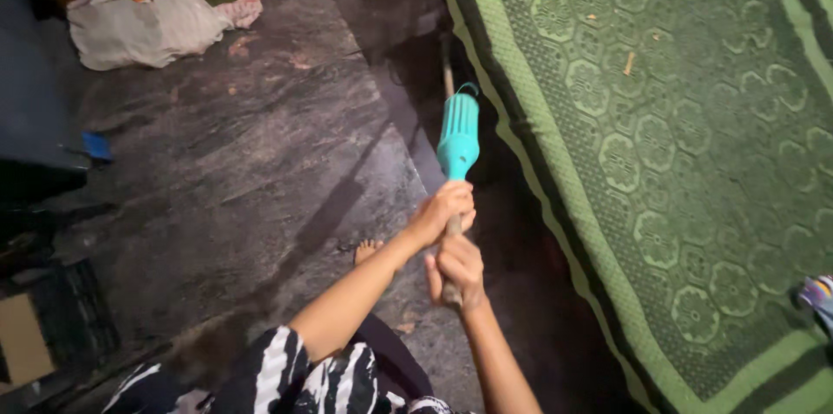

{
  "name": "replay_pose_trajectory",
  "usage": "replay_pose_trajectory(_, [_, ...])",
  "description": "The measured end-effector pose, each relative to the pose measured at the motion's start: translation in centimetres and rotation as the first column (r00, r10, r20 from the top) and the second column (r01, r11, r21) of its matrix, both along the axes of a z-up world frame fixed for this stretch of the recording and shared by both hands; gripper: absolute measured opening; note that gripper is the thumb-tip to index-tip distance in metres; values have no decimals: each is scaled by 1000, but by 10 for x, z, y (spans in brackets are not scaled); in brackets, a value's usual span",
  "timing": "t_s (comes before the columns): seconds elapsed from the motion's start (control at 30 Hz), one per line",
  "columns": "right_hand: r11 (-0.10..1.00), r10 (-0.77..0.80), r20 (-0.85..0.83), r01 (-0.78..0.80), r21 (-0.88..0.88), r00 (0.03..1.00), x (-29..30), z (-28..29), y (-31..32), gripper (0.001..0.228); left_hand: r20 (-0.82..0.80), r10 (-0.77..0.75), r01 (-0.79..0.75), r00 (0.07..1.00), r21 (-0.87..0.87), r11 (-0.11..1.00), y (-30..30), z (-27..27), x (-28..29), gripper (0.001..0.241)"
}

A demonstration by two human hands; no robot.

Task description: The person mops a tiled floor using a teal mop with a wooden handle. They move the mop back and forth across the floor, covering areas near a bed and a table.

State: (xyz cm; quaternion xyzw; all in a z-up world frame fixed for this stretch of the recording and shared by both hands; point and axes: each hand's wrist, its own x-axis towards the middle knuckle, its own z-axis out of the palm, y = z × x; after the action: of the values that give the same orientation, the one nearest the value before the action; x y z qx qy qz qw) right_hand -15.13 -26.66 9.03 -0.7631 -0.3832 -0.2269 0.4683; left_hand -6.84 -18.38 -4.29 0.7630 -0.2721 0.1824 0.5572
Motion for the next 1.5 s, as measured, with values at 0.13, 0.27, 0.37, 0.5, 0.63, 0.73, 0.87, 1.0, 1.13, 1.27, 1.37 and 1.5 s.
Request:
replay_pose_trajectory(0.13, [997,-22,-10,21,-70,1000,71,-14,32,35,24,20,-19,1000,-26,999,38,-5,67,13])
replay_pose_trajectory(0.27, [992,-63,-29,60,-107,998,100,-10,54,30,45,21,-19,999,-32,999,59,14,98,22])
replay_pose_trajectory(0.37, [992,-55,-11,54,-111,998,95,-5,62,22,50,-11,11,999,-10,1000,67,18,95,26])
replay_pose_trajectory(0.5, [991,-58,-6,57,-120,998,52,-2,53,21,39,18,-16,999,-34,999,51,7,49,25])
replay_pose_trajectory(0.63, [995,-86,-16,85,-52,996,-22,9,36,22,48,-13,23,999,-205,978,27,9,-21,17])
replay_pose_trajectory(0.73, [986,-164,-36,164,10,986,-95,26,16,24,-71,-56,63,996,103,993,7,27,-86,17])
replay_pose_trajectory(0.87, [955,-270,-68,276,107,960,-206,47,-14,14,19,-122,120,992,87,989,-25,49,-190,12])
replay_pose_trajectory(1.0, [832,-435,-284,502,236,855,-320,72,-37,20,-37,-221,224,974,129,966,-53,81,-292,9])
replay_pose_trajectory(1.13, [671,-496,-434,649,359,753,-414,102,-62,28,-89,-325,337,941,228,913,-73,130,-373,10])
replay_pose_trajectory(1.27, [679,-260,-204,329,657,944,-458,104,-95,35,-77,-386,393,919,198,898,-87,173,-432,12])
replay_pose_trajectory(1.37, [759,-135,-182,220,613,974,-480,99,-116,37,-86,-408,417,909,174,892,-83,189,-453,19])
replay_pose_trajectory(1.5, [859,-107,-279,230,457,954,-485,102,-112,36,-65,-378,383,924,178,906,-71,193,-455,27])
